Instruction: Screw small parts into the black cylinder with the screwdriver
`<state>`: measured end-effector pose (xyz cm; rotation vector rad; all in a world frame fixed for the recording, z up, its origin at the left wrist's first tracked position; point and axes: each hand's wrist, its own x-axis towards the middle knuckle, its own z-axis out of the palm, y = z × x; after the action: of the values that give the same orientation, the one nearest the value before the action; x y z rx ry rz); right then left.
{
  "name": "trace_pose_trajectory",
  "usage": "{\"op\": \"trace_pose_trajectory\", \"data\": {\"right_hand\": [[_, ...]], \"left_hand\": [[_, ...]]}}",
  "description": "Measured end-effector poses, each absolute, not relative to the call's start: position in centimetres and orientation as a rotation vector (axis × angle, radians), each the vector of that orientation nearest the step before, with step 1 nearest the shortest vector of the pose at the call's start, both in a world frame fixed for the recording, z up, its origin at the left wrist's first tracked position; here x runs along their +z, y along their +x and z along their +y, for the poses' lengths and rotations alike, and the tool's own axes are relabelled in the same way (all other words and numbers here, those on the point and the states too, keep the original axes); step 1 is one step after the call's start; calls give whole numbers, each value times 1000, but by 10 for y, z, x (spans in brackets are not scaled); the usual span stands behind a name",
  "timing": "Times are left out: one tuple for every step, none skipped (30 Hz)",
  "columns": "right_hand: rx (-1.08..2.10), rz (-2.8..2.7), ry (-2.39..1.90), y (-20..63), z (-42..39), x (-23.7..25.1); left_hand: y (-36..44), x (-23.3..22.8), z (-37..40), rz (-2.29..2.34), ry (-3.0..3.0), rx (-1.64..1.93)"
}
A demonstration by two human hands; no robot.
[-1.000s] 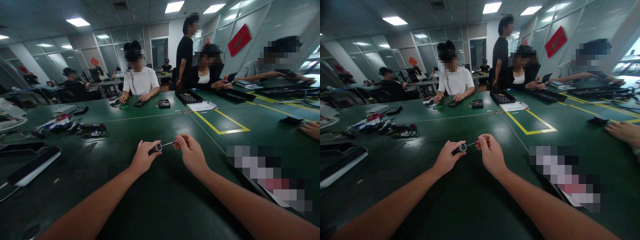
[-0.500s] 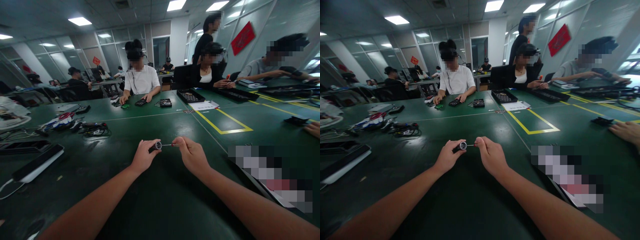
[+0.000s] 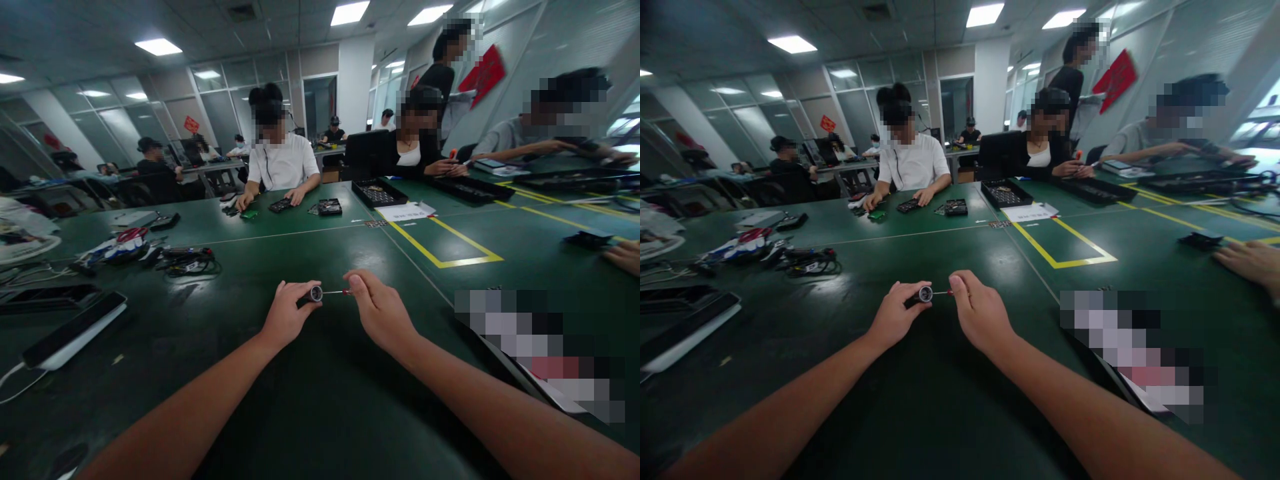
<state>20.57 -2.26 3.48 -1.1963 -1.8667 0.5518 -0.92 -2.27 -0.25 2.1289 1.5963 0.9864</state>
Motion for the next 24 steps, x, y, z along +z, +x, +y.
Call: {"op": "trace_pose_trajectory", "data": {"right_hand": [[549,-1871,-1207,206,-22,35],[556,-1874,-1213,206,-22,35],[575,-1872,-1215,206,-23,35],[602,-1865,-1210,206,-23,35],[627,-1850,-1199,205,-24,34],[648,-1832,-1181,205,-24,34],[665,-1809,-1159,205,-25,33],[679,-1782,-1136,205,-25,31],[696,-1751,-1114,204,-25,30],[719,-1717,-1094,203,-24,28],[749,-1674,-1074,203,-22,27],[792,-1624,-1056,202,-20,26],[843,-1559,-1050,201,-18,25],[902,-1480,-1056,201,-15,24],[960,-1395,-1073,201,-12,23],[1010,-1300,-1108,201,-9,21],[1025,-1217,-1136,201,-6,20],[1023,-1184,-1153,202,-4,19],[1015,-1180,-1159,202,-3,17],[1008,-1179,-1159,202,-3,17],[1000,-1194,-1147,202,-3,17],[992,-1217,-1130,201,-4,17],[984,-1244,-1108,201,-6,18],[975,-1273,-1087,200,-7,19]], "left_hand": [[-9,-2,-23,1601,2127,989],[-9,-2,-23,1601,2129,989],[-9,-2,-23,1598,2134,986],[-10,-3,-22,1594,2138,984],[-10,-4,-22,1590,2141,985],[-11,-4,-22,1587,2142,989],[-11,-5,-22,1587,2138,997],[-11,-5,-22,1589,2133,1004],[-11,-4,-22,1593,2126,1009],[-11,-4,-23,1599,2121,1007],[-10,-3,-23,1602,2123,1001],[-10,-2,-24,1600,2139,990],[-9,0,-24,1594,2173,978],[-9,1,-25,1587,2218,968],[-9,2,-25,1585,2262,963],[-10,3,-25,1590,2295,962],[-10,3,-25,1606,2307,961],[-11,3,-25,1629,2300,957],[-12,2,-24,1649,2282,950],[-13,2,-24,1662,2264,938],[-14,1,-23,1665,2255,926],[-14,0,-23,1662,2255,917],[-15,0,-23,1654,2261,914],[-14,-1,-23,1646,2267,915]]}}
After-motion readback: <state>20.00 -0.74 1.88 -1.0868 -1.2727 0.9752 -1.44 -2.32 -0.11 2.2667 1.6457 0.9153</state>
